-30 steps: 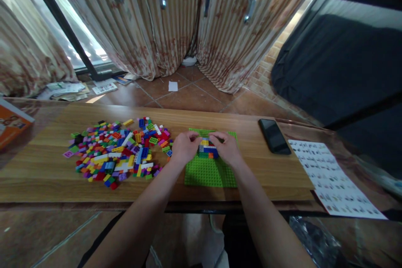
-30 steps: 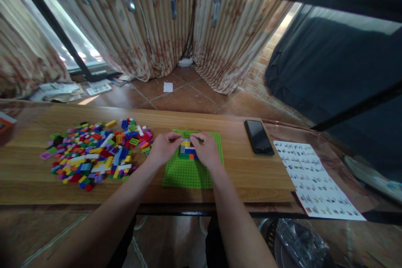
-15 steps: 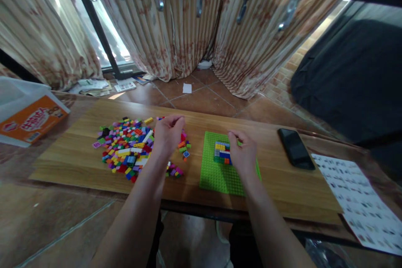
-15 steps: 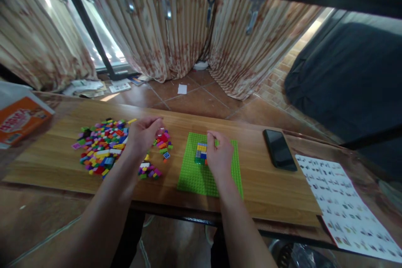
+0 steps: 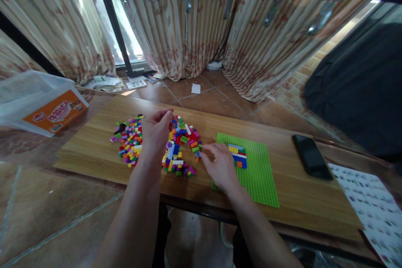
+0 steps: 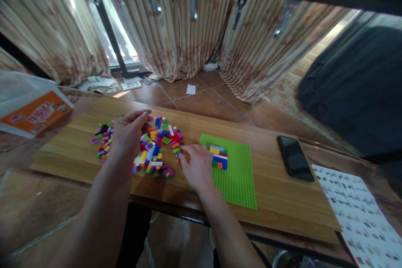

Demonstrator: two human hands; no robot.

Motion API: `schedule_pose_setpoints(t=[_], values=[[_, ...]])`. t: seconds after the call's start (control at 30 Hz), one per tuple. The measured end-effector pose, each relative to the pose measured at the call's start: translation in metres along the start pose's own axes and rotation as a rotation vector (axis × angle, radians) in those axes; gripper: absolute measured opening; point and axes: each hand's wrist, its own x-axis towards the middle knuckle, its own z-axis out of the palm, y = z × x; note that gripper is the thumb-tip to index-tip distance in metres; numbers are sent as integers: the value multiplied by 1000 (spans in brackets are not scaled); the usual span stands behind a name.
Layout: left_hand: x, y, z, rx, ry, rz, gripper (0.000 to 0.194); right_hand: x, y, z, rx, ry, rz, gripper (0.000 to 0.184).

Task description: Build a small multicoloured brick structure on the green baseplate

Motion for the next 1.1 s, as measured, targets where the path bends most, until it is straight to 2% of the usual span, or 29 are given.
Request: schedule_pose_setpoints(t=[0.2, 0.47, 0.7, 0.83, 1.0, 1.1], values=[[-2, -2, 3, 5, -34, -26, 21, 0, -13, 11, -107, -99, 70, 19], [-6, -4, 9, 47, -61, -27, 20, 2, -16, 18, -68, -82, 123, 22], [-7, -3, 10, 58, -55, -35, 20, 4, -9, 8, 94, 12, 151, 20], [-7, -4, 11, 66, -59, -28, 20, 5, -2, 3, 370, 109, 216, 20], [-9, -6, 15, 84, -89, -44, 18, 8, 9, -11, 1028, 183, 524, 22], [-11, -8, 20, 78, -114, -51, 16, 10, 17, -29, 1186, 252, 574, 23]])
